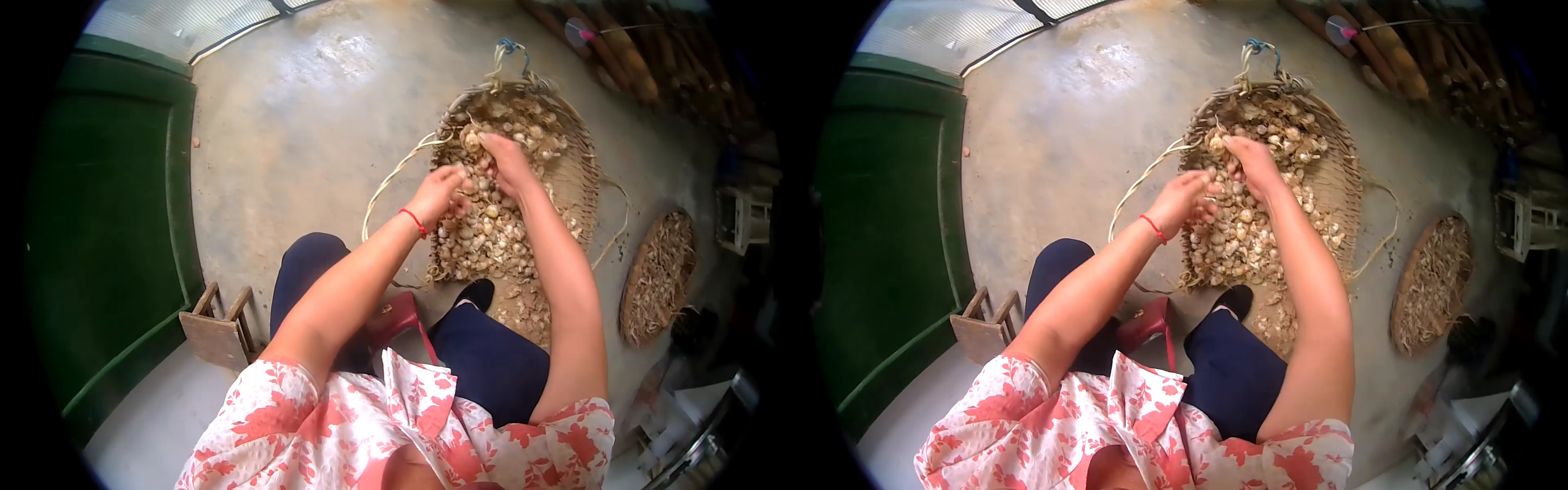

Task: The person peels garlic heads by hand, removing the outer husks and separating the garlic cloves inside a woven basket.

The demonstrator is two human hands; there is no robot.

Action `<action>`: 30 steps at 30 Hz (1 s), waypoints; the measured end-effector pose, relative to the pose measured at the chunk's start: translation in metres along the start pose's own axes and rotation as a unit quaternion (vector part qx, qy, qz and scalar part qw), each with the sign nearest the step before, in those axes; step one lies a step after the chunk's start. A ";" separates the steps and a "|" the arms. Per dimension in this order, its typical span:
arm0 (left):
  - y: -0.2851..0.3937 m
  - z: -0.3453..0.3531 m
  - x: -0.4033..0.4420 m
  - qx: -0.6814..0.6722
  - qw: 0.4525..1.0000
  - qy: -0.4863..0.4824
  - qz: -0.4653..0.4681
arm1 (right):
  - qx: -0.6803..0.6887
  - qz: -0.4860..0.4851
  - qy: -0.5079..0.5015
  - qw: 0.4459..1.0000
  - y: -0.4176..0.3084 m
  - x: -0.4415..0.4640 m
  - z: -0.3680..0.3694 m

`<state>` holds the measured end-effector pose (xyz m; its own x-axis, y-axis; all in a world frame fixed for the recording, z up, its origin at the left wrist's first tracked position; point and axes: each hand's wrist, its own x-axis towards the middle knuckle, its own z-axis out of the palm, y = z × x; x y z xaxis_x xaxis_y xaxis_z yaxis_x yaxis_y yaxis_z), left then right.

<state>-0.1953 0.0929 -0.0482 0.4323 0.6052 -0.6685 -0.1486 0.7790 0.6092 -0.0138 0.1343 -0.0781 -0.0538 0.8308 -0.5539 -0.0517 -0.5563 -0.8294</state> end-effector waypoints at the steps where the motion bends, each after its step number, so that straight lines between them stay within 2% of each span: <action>1: 0.002 0.002 0.000 -0.039 0.999 -0.016 0.023 | 0.101 0.015 -0.024 0.994 -0.001 -0.019 -0.002; 2: 0.004 0.004 0.000 -0.074 0.996 -0.043 0.039 | 0.138 0.001 -0.059 0.989 -0.003 -0.038 -0.002; 4: 0.002 0.008 0.007 -0.106 0.990 -0.077 0.050 | 0.128 -0.015 -0.045 0.991 -0.006 -0.059 0.003; 6: -0.004 0.016 0.012 -0.095 0.991 -0.070 0.063 | 0.125 -0.022 -0.028 0.991 -0.005 -0.070 -0.005; 8: -0.007 0.023 0.009 -0.117 0.988 -0.087 0.053 | -0.114 -0.071 0.029 0.991 -0.010 -0.080 -0.016; 9: -0.005 0.026 0.004 -0.141 0.984 -0.095 0.049 | -0.111 -0.068 0.038 0.991 -0.008 -0.088 -0.019; 11: -0.001 0.032 -0.001 -0.159 0.980 -0.118 0.016 | -0.284 -0.210 0.087 0.931 -0.006 -0.098 -0.023; 12: -0.004 0.032 0.000 -0.126 0.985 -0.116 0.024 | -0.339 -0.169 0.083 0.922 -0.012 -0.103 -0.022; 13: -0.006 0.031 0.001 -0.092 0.989 -0.113 0.033 | -0.338 -0.169 0.086 0.922 -0.015 -0.108 -0.018; 15: -0.009 0.029 0.004 -0.117 0.984 -0.131 0.025 | -0.302 -0.242 0.132 0.913 -0.022 -0.118 -0.004; 17: -0.011 0.026 0.007 -0.152 0.973 -0.176 0.001 | -0.343 -0.208 0.102 0.910 -0.030 -0.123 -0.002; 19: -0.003 0.034 -0.005 -0.168 0.972 -0.161 -0.021 | -0.289 -0.300 0.060 0.907 -0.023 -0.116 0.001; 21: 0.002 0.042 -0.013 -0.170 0.974 -0.145 -0.047 | -0.310 -0.275 0.070 0.907 -0.026 -0.121 0.005; 24: 0.004 0.039 -0.010 -0.126 0.980 -0.153 -0.009 | -0.319 -0.233 0.061 0.917 -0.034 -0.121 0.012; 26: 0.002 0.035 -0.007 -0.095 0.981 -0.166 0.017 | -0.199 -0.269 0.036 0.942 -0.027 -0.110 0.010; 29: 0.008 0.036 -0.013 -0.068 0.986 -0.141 0.050 | -0.152 -0.236 -0.001 0.960 -0.024 -0.107 0.015; 30: 0.011 0.039 -0.015 -0.094 0.987 -0.123 0.053 | -0.123 -0.273 0.031 0.954 -0.022 -0.106 0.024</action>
<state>-0.1691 0.0856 -0.0150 0.6048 0.6443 -0.4681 -0.3559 0.7445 0.5649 -0.0305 0.0586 0.0005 -0.0272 0.9991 -0.0326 0.1809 -0.0272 -0.9831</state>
